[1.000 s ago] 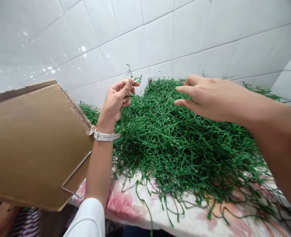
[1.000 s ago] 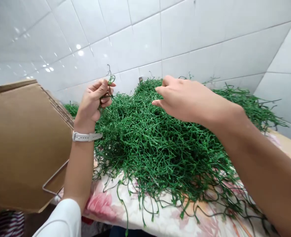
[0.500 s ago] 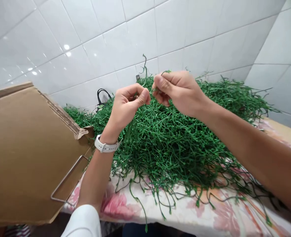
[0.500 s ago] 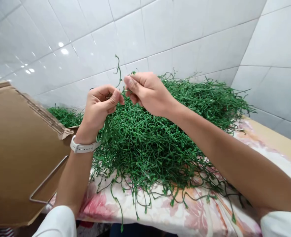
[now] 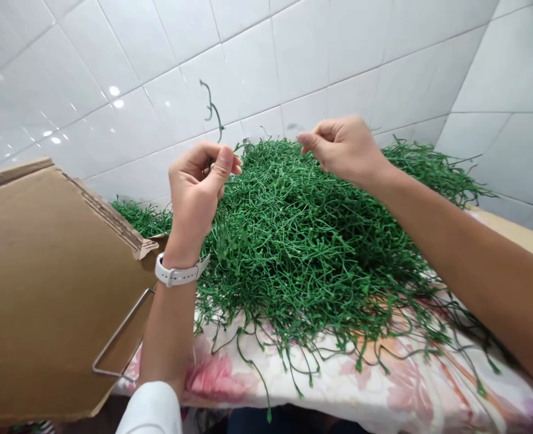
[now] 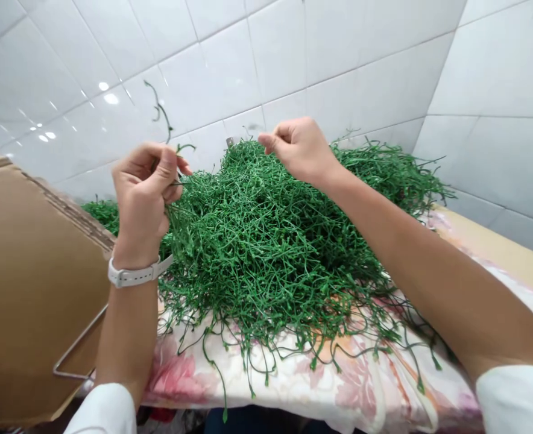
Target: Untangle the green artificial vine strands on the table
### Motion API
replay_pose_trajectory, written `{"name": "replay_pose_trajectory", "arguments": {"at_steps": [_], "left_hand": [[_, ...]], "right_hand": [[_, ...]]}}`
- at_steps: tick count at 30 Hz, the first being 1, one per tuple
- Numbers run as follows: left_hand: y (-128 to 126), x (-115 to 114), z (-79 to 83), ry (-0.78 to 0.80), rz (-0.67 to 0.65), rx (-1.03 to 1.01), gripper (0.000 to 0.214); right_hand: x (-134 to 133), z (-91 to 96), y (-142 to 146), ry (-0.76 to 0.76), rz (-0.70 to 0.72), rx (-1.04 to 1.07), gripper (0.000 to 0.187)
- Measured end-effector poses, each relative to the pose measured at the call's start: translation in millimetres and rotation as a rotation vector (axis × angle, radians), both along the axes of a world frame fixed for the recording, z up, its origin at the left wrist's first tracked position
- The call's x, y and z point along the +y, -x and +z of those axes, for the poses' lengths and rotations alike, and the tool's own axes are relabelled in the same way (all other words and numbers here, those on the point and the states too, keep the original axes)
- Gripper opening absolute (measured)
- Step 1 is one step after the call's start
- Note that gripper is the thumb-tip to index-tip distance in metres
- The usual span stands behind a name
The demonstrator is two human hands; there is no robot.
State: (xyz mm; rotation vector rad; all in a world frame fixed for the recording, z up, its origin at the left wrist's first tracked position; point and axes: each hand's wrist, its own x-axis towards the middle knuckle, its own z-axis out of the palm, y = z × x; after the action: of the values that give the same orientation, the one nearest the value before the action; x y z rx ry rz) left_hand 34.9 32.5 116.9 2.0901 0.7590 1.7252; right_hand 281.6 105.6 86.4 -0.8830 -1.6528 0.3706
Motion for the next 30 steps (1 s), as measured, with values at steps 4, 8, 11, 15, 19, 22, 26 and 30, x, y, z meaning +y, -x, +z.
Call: {"name": "replay_pose_trajectory", "arguments": {"at_steps": [4,8,11,15,19,22,26,30], "left_hand": [[-1,14,-7.0,0.102,-0.072,0.047,0.020],[-9,19,-13.8,0.118,-0.121,0.052,0.020],[-9,19,-14.7,0.131,-0.081,0.077,0.020],[-5,19,-13.0,0.121,-0.018,0.078,0.019],[-4,17,-10.5,0.218,-0.067,0.046,0.015],[-5,15,-9.8,0.326,-0.173,0.052,0.017],[-5,16,-11.0,0.385,-0.331,0.059,0.023],[-4,18,-11.7,0.415,-0.248,0.059,0.029]], "right_hand": [[-12,5.0,5,0.075,0.035,-0.224,0.027],[-22,9.9,12,0.024,0.278,-0.294,0.031],[-29,11.4,13,-0.020,0.417,-0.261,0.046],[-35,10.8,14,-0.059,0.429,-0.406,0.043],[-39,10.1,16,-0.065,0.440,-0.377,0.046],[-41,10.1,20,-0.045,0.444,-0.319,0.050],[-42,7.8,24,-0.039,0.437,-0.299,0.052],[-41,4.9,27,-0.045,0.467,-0.349,0.049]]}}
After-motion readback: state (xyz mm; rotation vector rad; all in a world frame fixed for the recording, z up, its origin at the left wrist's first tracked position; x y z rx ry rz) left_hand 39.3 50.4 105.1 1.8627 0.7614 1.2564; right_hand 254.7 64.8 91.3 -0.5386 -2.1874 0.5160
